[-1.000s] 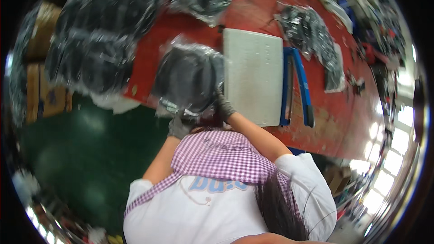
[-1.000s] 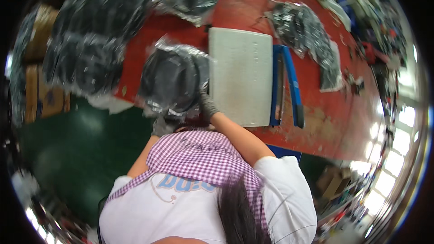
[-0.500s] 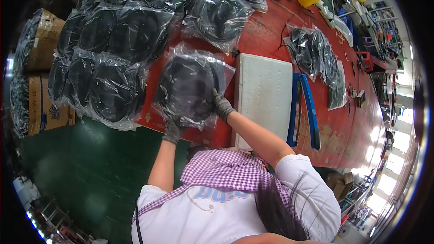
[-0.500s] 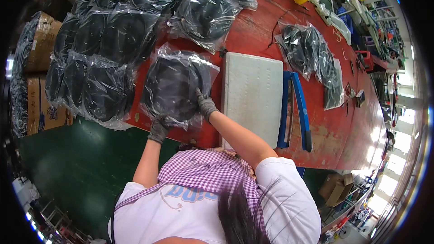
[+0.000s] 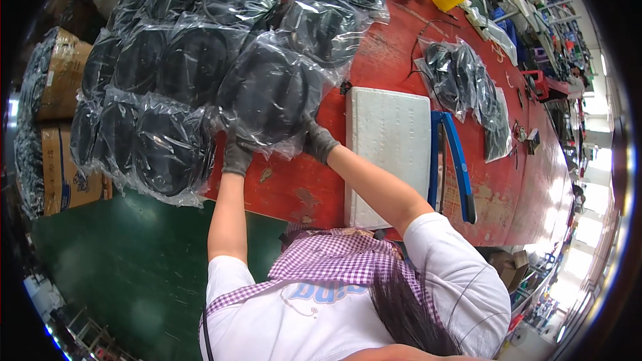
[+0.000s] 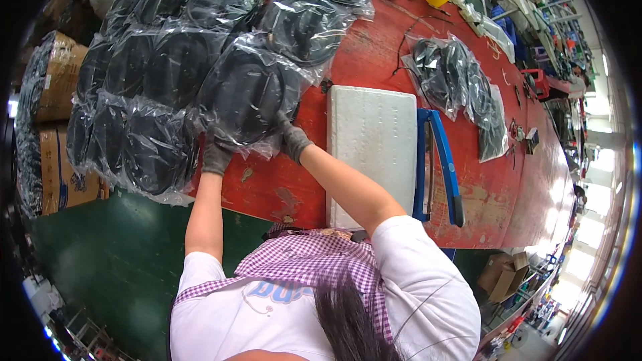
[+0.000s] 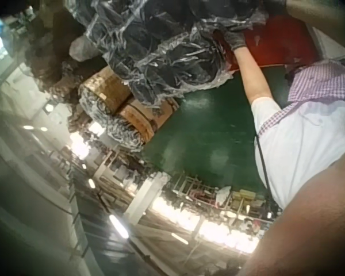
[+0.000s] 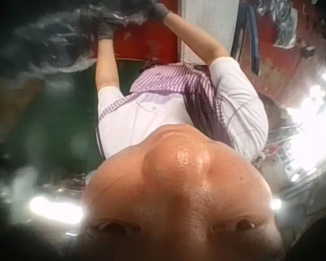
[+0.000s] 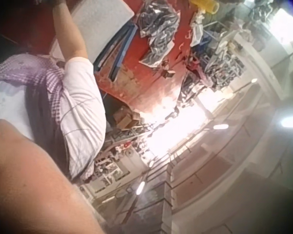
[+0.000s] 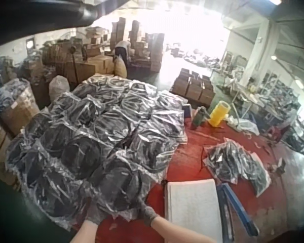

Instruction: The person places coiled black cables into clear plastic bags and seals them using a handheld heat sealer. The person repeatedly picks up cables, inserts them into bags, and uses the sealer to close the packaging. The sealed packages are then stacked on the table.

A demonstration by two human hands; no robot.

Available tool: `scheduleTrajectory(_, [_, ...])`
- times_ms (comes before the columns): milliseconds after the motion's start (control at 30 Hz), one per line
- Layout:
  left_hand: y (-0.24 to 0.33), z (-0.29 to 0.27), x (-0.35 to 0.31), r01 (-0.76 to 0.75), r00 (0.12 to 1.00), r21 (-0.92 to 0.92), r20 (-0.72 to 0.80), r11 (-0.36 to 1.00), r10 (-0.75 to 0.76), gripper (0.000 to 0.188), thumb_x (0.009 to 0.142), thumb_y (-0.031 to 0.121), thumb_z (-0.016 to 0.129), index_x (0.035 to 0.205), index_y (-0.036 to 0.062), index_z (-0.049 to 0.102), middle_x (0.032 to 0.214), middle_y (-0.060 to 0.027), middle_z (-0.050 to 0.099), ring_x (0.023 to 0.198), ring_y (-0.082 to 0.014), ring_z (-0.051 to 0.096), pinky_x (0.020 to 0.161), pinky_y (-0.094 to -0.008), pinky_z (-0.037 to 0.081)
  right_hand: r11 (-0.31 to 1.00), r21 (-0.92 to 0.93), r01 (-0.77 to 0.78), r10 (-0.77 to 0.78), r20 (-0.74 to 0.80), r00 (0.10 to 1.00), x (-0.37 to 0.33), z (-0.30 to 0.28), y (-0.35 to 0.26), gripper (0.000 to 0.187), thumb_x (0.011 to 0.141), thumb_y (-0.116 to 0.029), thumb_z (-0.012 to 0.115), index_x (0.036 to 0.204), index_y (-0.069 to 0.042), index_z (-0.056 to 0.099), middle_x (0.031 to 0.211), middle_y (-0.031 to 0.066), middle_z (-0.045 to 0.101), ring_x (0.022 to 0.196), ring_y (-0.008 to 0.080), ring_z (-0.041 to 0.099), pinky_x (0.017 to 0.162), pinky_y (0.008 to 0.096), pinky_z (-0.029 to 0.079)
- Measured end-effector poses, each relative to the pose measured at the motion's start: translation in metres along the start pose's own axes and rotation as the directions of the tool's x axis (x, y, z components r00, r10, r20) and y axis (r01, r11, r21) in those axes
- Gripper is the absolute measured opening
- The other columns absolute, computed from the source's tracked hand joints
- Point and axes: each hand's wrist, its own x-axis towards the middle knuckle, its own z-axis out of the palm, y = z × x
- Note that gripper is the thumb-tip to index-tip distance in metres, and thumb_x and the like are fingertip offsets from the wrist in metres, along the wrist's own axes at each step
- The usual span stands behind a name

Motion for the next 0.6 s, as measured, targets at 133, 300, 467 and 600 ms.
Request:
scheduleTrajectory(133, [-0.04, 0.076, -0.057, -0.094, 0.83, 0.031, -0.549, 0.995, 0.095, 0.029, 0.076, 0.04, 0.054, 0.086, 0.0135, 0.055, 0.078, 0.0001, 0.054, 0.074, -0.0135, 0.05, 0.072, -0.0302, 0.042, 0.927, -0.341, 0.157, -0.137, 0.082, 0.987, -0.08, -0.081, 0.009, 0.044, 0.078, -0.039, 0.054, 0.104, -0.003, 0.05, 0.093, 0.0095, 0.055, 0.082, 0.0177, 0.056, 0.073, 0.0305, 0.048])
scheduleTrajectory(300, [-0.125, -0.029, -0.108, 0.407, 0.871, 0.644, -0.487, 0.648, -0.063, 0.025, 0.078, 0.026, 0.057, 0.093, 0.0065, 0.056, 0.072, -0.0022, 0.057, 0.062, -0.0134, 0.054, 0.055, -0.0293, 0.047, 0.926, -0.308, 0.22, -0.208, 0.072, 0.975, -0.247, -0.148, -0.057, 0.029, 0.082, -0.023, 0.052, 0.099, 0.0, 0.053, 0.088, 0.0113, 0.056, 0.079, 0.0187, 0.057, 0.072, 0.0321, 0.05])
scheduleTrajectory(467, [-0.201, 0.046, -0.132, 0.173, 0.972, 0.975, -0.145, 0.141, -0.185, 0.024, 0.078, 0.018, 0.056, 0.096, 0.0018, 0.052, 0.083, -0.0041, 0.057, 0.071, -0.0117, 0.052, 0.063, -0.0259, 0.044, 0.593, -0.49, 0.639, -0.707, 0.063, 0.704, -0.324, -0.297, -0.086, 0.026, 0.082, -0.024, 0.05, 0.092, -0.001, 0.055, 0.083, 0.0103, 0.059, 0.075, 0.0194, 0.058, 0.068, 0.0327, 0.049])
scheduleTrajectory(600, [-0.25, 0.106, -0.09, -0.03, 0.999, 0.976, 0.035, -0.214, 0.019, 0.054, 0.072, 0.029, 0.062, 0.113, 0.0006, 0.042, 0.107, -0.0156, 0.049, 0.097, -0.024, 0.047, 0.083, -0.0311, 0.038, 0.791, 0.174, 0.586, -0.507, -0.349, 0.788, -0.351, -0.371, -0.106, 0.021, 0.078, -0.025, 0.054, 0.088, -0.006, 0.056, 0.081, 0.0075, 0.059, 0.072, 0.0204, 0.058, 0.068, 0.0325, 0.048])
